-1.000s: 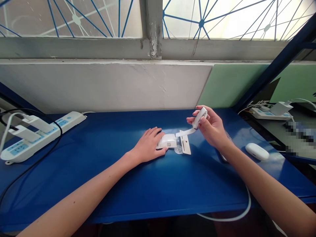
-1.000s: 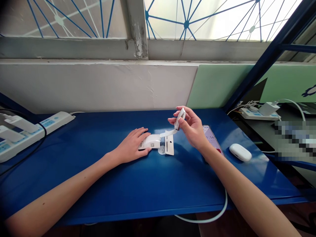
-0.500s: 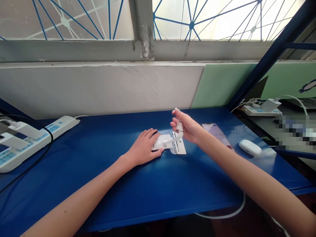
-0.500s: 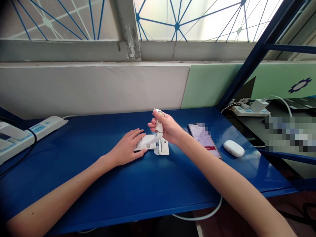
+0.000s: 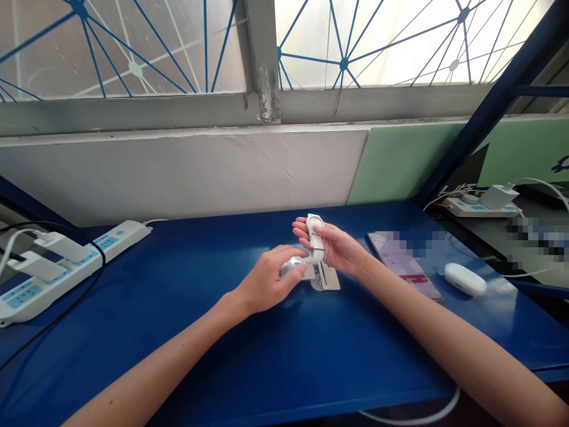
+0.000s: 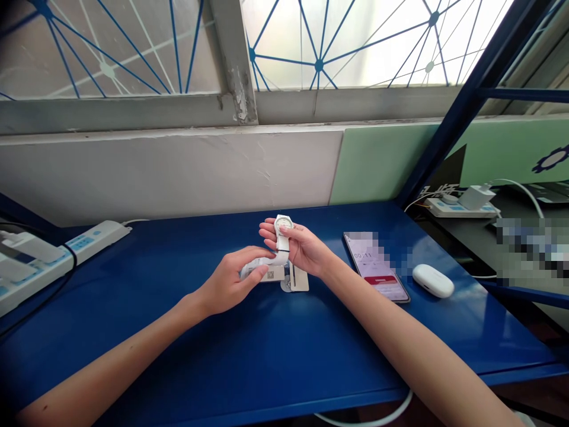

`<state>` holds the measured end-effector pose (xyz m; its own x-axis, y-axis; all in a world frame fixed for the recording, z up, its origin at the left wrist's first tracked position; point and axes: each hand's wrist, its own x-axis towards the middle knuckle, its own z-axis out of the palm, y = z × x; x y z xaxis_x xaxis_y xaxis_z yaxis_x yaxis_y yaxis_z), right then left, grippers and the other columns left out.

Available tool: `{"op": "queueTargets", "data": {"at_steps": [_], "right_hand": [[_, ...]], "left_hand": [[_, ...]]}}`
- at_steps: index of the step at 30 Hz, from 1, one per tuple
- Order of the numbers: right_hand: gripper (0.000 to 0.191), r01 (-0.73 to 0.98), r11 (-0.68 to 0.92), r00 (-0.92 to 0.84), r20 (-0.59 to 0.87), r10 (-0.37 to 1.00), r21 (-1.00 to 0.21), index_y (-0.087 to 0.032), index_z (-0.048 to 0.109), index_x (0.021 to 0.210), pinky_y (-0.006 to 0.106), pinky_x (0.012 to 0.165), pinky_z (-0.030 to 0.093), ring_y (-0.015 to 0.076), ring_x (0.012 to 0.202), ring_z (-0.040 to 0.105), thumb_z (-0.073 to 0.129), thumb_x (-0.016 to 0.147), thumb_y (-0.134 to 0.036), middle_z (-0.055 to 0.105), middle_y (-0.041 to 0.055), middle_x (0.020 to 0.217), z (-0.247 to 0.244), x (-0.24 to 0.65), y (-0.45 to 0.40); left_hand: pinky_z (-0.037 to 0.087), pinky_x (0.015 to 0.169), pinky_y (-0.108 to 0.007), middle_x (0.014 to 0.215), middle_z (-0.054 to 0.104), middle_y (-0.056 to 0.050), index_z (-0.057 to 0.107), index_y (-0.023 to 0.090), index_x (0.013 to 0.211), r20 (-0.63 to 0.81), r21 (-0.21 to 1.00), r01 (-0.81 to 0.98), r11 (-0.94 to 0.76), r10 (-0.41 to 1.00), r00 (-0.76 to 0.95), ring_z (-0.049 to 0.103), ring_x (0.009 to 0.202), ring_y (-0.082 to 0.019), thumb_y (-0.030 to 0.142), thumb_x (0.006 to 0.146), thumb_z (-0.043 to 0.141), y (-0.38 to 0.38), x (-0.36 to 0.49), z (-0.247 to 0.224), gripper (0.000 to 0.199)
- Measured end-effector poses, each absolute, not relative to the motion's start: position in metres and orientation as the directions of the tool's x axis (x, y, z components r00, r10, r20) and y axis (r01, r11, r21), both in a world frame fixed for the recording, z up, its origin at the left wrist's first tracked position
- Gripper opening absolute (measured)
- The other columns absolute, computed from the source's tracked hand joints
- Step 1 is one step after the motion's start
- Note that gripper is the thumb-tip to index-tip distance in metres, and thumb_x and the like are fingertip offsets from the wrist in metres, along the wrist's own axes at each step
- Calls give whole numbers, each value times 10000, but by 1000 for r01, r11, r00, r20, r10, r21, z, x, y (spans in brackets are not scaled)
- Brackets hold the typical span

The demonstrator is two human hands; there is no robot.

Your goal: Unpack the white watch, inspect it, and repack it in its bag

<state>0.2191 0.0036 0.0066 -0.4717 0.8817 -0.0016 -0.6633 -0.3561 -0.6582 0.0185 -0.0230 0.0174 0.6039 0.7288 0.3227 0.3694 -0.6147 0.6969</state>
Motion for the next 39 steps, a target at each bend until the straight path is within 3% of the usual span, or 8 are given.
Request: {"op": "queueTargets", "data": {"at_steps": [5,8,11,21,27,32,35,39], "right_hand": [[336,-682,-301,-442,48,896,-667,-179,548,1261,238,929,530,148,1060,665,537,925,-165,699,86,1159,6,218,3],[355,-675,-266,-410,51,911,-688,-248,535,1280,269,951,520,155,1068,663,560,926,-221,693,61,1180,6,216,2],[362,-643,-244,-390,36,920,-726,-283,544,1274,319,981,503,177,1100,648,582,915,-247,671,40,1228,6,213,0],[293,-550,-254,-462,36,886,-795,-180,608,1194,423,1071,417,238,1167,605,563,919,-269,621,100,1301,0,208,-1],[387,-543,-231,-457,53,888,-808,-235,498,1327,401,1064,420,215,1146,622,522,946,-301,654,83,1252,4,207,-3],[399,-542,-209,-426,52,903,-814,-273,471,1346,335,961,506,195,1094,652,505,953,-339,649,67,1261,6,207,-2],[361,-560,-245,-438,32,898,-791,-241,517,1304,308,930,521,195,1088,654,472,964,-352,630,81,1290,6,208,-1],[374,-577,-338,-509,4,861,-743,-161,571,1245,335,1023,455,206,1146,618,379,988,-353,589,109,1340,7,209,-2]], "left_hand": [[518,796,-329,907,701,-88,668,125,1009,46,997,25,-77,793,608,666,849,-215,370,942,488,-29,50,26,311],[526,778,-360,895,699,-135,647,87,1014,-133,956,-121,268,761,636,674,816,-222,379,941,498,-28,60,17,336],[517,815,-362,932,694,-156,640,77,1044,-222,890,-177,421,738,637,667,887,-230,350,937,513,-28,61,8,319],[532,725,-336,725,609,-63,661,65,983,-172,804,-299,514,683,710,650,694,-184,326,957,489,-33,58,-4,314],[544,762,-383,806,668,-112,628,67,988,-170,744,-351,569,669,724,691,719,-206,278,1009,379,-34,61,-7,327],[547,776,-394,863,695,-140,605,83,1021,-177,720,-342,605,635,752,710,750,-220,301,1018,371,-37,63,-10,320],[541,806,-408,893,701,-155,606,81,1061,-176,726,-326,606,621,764,713,777,-225,312,1016,384,-37,62,-10,324],[539,827,-416,913,704,-169,622,64,1051,-199,734,-314,602,633,749,715,791,-230,304,1015,382,-38,62,-8,341]]}}
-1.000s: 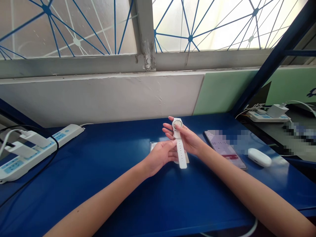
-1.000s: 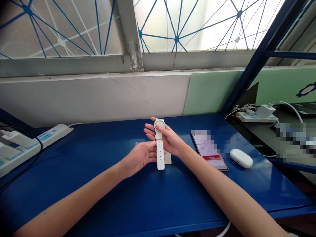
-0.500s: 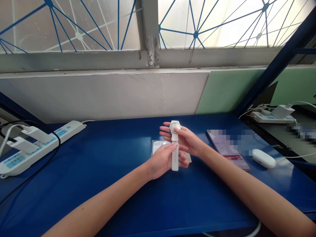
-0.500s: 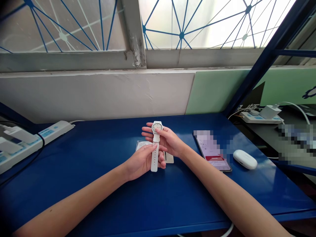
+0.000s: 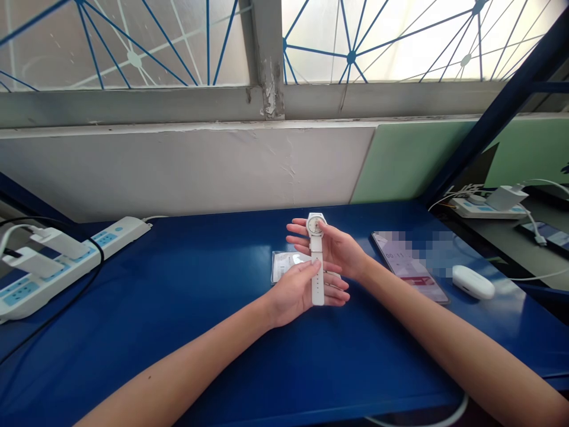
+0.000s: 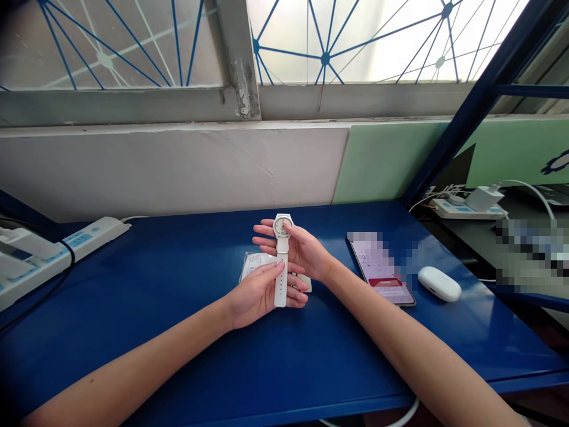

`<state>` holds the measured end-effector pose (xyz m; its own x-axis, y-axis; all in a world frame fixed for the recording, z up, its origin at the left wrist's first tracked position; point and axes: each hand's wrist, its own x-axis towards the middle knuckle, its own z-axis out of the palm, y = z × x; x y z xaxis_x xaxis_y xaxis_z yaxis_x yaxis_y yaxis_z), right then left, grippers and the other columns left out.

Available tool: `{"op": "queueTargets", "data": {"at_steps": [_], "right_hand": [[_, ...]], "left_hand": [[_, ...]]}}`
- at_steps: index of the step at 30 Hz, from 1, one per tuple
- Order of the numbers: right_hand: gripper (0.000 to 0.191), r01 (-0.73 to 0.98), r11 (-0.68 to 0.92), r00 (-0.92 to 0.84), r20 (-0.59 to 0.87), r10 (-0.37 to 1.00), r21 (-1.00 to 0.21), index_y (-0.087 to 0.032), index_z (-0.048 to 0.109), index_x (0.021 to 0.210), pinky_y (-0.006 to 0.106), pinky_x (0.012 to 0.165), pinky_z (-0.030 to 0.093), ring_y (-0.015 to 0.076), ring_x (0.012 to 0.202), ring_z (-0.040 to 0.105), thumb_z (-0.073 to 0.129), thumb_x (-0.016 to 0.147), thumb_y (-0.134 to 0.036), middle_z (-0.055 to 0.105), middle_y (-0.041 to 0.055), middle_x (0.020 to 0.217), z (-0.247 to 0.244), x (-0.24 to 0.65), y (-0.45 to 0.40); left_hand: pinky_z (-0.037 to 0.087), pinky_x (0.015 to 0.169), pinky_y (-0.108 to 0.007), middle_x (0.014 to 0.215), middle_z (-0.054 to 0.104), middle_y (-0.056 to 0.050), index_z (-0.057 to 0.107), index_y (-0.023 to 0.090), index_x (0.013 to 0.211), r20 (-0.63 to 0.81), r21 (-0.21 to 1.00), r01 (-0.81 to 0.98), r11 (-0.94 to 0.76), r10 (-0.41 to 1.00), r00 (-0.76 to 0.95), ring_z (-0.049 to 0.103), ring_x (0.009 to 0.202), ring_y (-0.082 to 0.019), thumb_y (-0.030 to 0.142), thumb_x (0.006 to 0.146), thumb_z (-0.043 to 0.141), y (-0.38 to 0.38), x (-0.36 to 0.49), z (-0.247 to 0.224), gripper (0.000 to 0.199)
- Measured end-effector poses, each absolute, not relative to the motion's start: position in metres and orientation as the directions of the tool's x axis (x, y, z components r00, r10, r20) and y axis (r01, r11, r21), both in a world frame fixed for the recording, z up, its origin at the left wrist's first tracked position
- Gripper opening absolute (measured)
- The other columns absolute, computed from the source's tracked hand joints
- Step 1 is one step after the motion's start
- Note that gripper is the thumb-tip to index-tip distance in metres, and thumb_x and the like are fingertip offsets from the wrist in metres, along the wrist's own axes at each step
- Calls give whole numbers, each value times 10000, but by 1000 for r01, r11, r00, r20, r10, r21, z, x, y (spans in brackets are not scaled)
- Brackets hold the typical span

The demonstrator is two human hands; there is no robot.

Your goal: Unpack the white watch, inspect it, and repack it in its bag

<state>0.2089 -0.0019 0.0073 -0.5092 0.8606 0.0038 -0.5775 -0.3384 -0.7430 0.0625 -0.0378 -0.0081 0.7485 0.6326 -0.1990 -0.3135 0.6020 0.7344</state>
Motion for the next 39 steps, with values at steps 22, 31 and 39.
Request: {"op": "queueTargets", "data": {"at_steps": [22,31,39], "right_hand": [[358,-583,-311,-498,27,867,-751,-207,543,1274,365,1047,421,195,1131,625,396,978,-347,642,81,1264,11,208,-5],[392,-570,-341,-506,-8,863,-747,-182,555,1257,342,1030,434,194,1153,611,325,993,-358,602,74,1325,11,209,-6],[472,-568,-332,-533,29,845,-753,-175,530,1288,377,1071,388,204,1177,595,277,991,-441,607,106,1311,17,209,-8]], "left_hand": [[506,888,-434,1015,702,-198,644,49,1067,-193,716,-304,629,596,779,711,882,-257,324,1009,394,-36,60,-10,376],[495,914,-436,1060,692,-193,639,59,1105,-175,716,-270,644,539,824,702,922,-256,351,1020,363,-35,60,-12,410],[503,907,-437,1027,703,-203,656,48,1042,-189,736,-274,619,577,795,710,901,-261,343,1006,407,-33,60,-10,388]]}}
